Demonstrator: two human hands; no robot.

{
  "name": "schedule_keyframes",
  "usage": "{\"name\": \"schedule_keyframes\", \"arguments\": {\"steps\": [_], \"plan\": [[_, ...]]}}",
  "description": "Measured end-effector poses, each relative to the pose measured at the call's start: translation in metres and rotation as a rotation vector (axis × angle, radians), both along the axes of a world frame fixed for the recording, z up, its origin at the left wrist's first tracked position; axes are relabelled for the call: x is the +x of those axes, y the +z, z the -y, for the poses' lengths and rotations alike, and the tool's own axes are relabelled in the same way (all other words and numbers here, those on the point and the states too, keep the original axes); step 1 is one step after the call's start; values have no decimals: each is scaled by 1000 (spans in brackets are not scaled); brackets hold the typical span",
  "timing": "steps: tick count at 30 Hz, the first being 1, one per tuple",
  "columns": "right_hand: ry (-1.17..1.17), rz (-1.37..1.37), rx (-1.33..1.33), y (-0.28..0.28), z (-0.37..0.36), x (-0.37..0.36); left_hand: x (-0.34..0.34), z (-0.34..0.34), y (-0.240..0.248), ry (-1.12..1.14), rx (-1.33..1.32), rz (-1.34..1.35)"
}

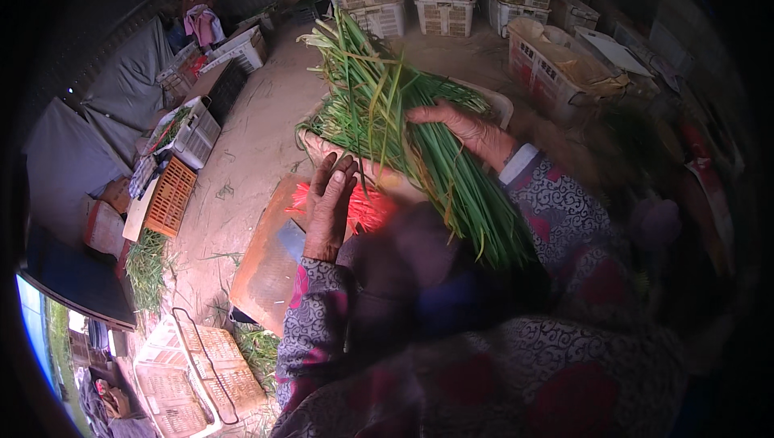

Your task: The person gathers a bunch of long green vegetables, aligns the root ends, ties them together with a red plastic string, and then trims the ends using a knife on a wooden board.

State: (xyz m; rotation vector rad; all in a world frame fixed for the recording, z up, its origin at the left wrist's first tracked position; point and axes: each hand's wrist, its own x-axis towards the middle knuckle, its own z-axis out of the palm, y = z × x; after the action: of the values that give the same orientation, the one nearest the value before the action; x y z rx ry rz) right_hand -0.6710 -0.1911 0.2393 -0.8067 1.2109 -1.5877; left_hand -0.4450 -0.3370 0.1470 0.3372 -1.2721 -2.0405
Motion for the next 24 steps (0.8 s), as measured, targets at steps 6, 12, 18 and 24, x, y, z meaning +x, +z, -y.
{"name": "schedule_keyframes", "arguments": {"steps": [6,12,18,24], "plan": [[377,-105,27,19,62,148,118,18,27,302,-231,100],[715,-147,17,-26,114,269,224,7,19,473,185,119],[943,-234,27,-65,127,356,342,-20,2,599,134,369],[1086,-326,36,-79,161,399,412,-26,-21,602,160,440]]}}
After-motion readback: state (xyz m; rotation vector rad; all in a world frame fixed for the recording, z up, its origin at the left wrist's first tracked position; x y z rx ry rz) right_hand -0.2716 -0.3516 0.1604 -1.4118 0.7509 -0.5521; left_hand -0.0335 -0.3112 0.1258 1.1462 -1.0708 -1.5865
